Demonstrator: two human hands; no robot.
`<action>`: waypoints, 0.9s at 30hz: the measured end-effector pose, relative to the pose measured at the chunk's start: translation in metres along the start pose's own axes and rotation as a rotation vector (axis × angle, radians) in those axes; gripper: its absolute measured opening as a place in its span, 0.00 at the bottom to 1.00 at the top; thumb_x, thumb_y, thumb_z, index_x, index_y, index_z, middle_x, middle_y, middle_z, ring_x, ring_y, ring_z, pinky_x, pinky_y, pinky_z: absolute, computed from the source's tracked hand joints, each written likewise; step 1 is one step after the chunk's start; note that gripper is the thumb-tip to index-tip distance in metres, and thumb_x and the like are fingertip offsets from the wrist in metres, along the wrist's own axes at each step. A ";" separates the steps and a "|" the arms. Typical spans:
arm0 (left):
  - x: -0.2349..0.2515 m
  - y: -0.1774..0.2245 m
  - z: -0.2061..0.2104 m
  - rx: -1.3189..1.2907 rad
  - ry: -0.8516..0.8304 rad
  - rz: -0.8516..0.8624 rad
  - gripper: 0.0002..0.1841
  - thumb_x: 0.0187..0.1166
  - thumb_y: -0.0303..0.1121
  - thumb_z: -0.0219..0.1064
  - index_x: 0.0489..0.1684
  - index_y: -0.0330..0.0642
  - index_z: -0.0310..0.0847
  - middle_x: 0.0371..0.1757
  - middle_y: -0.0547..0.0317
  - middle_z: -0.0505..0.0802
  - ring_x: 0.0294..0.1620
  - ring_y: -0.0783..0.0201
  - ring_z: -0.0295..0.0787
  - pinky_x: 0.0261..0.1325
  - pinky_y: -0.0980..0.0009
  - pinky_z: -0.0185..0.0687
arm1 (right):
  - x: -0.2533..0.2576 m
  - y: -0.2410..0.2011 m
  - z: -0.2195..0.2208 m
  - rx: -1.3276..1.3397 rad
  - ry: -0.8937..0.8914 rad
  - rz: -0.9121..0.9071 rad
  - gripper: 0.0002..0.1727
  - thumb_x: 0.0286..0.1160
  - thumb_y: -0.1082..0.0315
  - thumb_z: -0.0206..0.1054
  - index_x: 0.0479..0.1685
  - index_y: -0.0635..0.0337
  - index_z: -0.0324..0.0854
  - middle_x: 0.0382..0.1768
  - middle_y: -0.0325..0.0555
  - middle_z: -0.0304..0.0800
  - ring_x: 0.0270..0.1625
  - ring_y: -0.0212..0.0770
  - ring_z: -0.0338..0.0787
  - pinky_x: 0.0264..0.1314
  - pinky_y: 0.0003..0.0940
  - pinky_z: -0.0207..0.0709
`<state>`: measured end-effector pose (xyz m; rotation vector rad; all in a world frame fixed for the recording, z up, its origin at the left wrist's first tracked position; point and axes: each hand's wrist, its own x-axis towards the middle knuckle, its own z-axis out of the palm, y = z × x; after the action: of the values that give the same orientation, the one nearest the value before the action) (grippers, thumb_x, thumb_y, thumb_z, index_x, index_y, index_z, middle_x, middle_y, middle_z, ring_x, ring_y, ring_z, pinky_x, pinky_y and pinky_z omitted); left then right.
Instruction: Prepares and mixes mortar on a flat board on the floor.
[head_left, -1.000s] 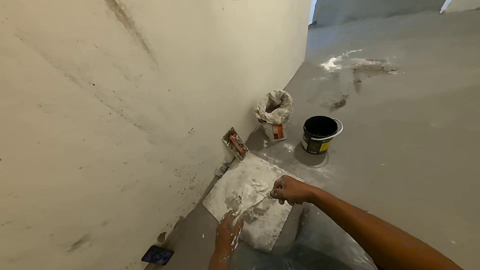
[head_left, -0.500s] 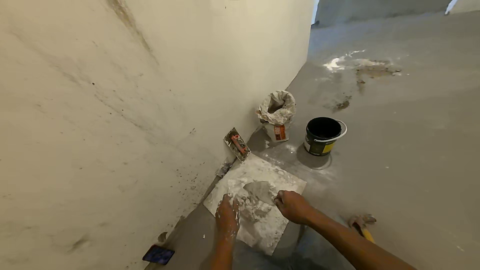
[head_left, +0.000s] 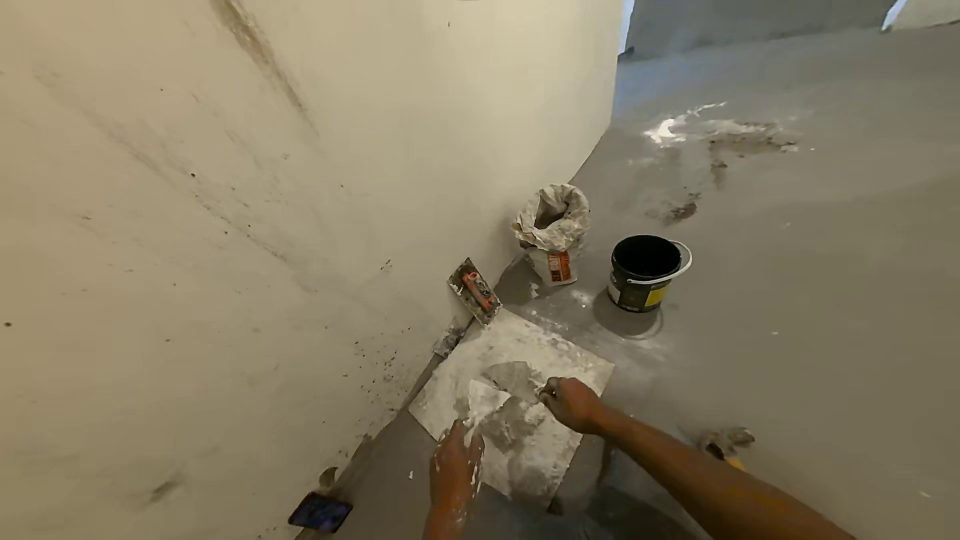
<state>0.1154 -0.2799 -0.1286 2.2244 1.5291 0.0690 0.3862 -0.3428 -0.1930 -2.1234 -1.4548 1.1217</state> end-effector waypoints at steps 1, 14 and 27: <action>-0.004 -0.010 0.000 -0.021 0.009 0.026 0.22 0.84 0.48 0.62 0.70 0.46 0.84 0.61 0.50 0.93 0.62 0.51 0.91 0.69 0.47 0.82 | 0.000 0.001 -0.007 0.080 -0.014 -0.021 0.25 0.88 0.50 0.55 0.57 0.62 0.87 0.49 0.55 0.92 0.54 0.53 0.92 0.63 0.58 0.82; -0.009 -0.024 0.036 -0.193 0.172 0.224 0.21 0.82 0.46 0.66 0.63 0.42 0.89 0.58 0.50 0.95 0.60 0.54 0.92 0.68 0.51 0.84 | -0.027 -0.032 -0.052 0.346 -0.282 0.034 0.20 0.88 0.49 0.60 0.52 0.57 0.85 0.34 0.40 0.95 0.15 0.31 0.78 0.17 0.28 0.70; -0.014 -0.021 0.030 -0.190 0.196 0.216 0.20 0.81 0.46 0.67 0.62 0.44 0.90 0.57 0.53 0.95 0.59 0.56 0.93 0.67 0.51 0.85 | -0.031 -0.036 -0.068 0.333 -0.260 0.023 0.18 0.89 0.52 0.61 0.50 0.57 0.87 0.32 0.41 0.94 0.14 0.31 0.77 0.16 0.27 0.69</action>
<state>0.0994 -0.2960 -0.1606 2.2717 1.3082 0.4905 0.4096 -0.3444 -0.1136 -1.8202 -1.2402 1.5736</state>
